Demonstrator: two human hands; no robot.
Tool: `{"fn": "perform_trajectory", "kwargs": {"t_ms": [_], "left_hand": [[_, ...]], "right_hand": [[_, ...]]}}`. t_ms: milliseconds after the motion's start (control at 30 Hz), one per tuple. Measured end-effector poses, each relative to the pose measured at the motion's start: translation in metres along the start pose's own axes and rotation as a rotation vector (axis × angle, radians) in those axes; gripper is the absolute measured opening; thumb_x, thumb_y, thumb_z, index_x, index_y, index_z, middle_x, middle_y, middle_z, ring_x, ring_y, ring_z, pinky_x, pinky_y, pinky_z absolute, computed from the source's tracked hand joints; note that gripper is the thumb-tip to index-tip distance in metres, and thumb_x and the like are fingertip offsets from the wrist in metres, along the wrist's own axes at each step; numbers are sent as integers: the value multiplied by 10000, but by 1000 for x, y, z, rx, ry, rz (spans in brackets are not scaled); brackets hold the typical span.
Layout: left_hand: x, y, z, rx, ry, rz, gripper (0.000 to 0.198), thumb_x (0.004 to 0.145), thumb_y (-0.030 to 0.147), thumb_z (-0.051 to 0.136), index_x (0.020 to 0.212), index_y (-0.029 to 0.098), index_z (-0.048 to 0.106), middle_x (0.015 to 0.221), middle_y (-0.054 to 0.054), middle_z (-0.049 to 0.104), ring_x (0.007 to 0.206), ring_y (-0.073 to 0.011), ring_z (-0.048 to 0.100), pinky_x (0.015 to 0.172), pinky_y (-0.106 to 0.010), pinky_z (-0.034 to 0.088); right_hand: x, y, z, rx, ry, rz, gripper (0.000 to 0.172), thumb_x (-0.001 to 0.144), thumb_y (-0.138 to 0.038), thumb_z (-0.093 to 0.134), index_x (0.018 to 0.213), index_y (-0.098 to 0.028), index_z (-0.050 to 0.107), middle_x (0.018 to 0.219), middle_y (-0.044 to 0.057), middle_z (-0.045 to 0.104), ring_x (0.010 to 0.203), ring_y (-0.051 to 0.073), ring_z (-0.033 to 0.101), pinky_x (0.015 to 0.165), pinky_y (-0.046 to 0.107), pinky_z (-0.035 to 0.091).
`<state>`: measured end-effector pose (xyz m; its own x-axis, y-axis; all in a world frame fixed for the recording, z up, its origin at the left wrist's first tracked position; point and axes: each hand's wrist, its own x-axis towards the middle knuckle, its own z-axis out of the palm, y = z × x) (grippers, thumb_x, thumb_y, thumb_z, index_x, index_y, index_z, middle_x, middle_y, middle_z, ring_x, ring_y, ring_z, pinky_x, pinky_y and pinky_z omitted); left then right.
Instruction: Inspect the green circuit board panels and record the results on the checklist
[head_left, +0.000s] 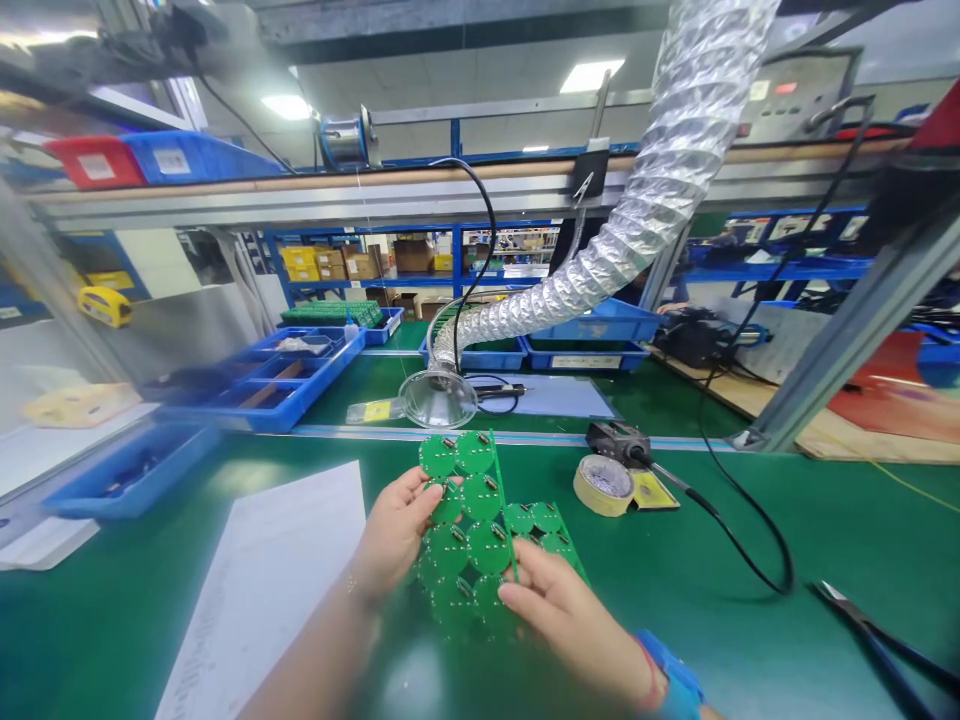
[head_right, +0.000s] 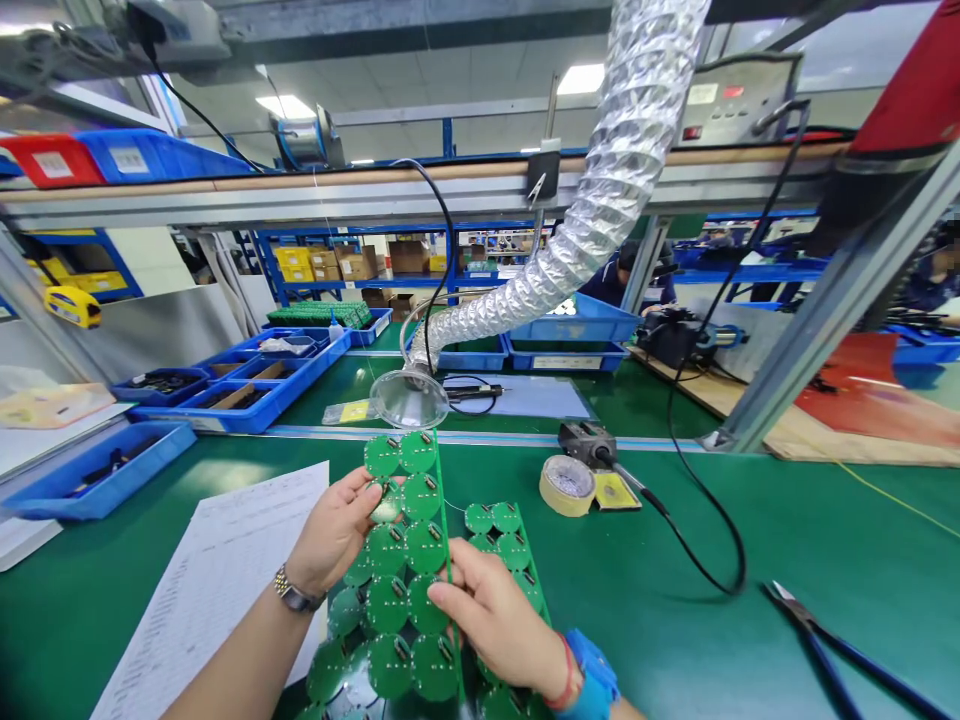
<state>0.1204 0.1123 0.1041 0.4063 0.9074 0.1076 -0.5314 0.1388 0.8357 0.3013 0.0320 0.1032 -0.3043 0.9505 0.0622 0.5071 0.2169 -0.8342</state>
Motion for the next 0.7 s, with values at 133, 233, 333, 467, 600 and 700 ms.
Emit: {"fn": "perform_trajectory", "kwargs": {"t_ms": [133, 233, 333, 467, 600, 700], "left_hand": [[-4, -4, -9, -11, -21, -40, 253, 752, 222, 600, 999, 166, 599, 972, -85, 663, 777, -160, 621, 681, -264, 477], [-7, -6, -11, -2, -10, -25, 225, 736, 210, 618, 956, 165, 611, 894, -70, 681, 718, -154, 627, 647, -261, 482], [-10, -8, -10, 22, 11, 12, 205, 712, 207, 643, 910, 159, 620, 837, -58, 688, 684, -152, 627, 633, -262, 487], [-13, -10, -8, 67, 41, 41, 179, 701, 207, 654, 869, 152, 629, 815, -49, 690, 674, -145, 622, 638, -262, 492], [-14, -11, -8, 98, 82, 53, 189, 691, 195, 660, 877, 171, 632, 821, -37, 693, 686, -140, 618, 653, -261, 490], [-15, -10, -6, 114, 103, 66, 184, 678, 197, 670, 858, 182, 637, 819, -27, 695, 705, -141, 619, 683, -260, 485]], "right_hand": [[-2, 3, 5, -16, -15, -3, 229, 853, -267, 425, 660, -190, 328, 587, -64, 371, 554, 82, 324, 545, 218, 274], [-3, 10, 11, -112, 3, -18, 200, 848, -249, 430, 676, -192, 345, 594, -64, 368, 555, 85, 313, 538, 222, 256], [-5, 18, 16, -204, 26, -28, 170, 839, -253, 438, 693, -194, 374, 617, -53, 419, 571, 95, 342, 539, 221, 266], [-6, 24, 19, -230, 41, -53, 139, 835, -283, 436, 726, -196, 430, 653, -32, 486, 588, 106, 390, 546, 216, 313], [-6, 25, 19, -227, 59, -68, 156, 832, -309, 438, 723, -198, 447, 651, -21, 509, 579, 110, 409, 532, 217, 330], [-5, 26, 19, -210, 59, -69, 168, 830, -324, 443, 712, -205, 451, 648, -16, 515, 577, 116, 418, 526, 222, 338]]}}
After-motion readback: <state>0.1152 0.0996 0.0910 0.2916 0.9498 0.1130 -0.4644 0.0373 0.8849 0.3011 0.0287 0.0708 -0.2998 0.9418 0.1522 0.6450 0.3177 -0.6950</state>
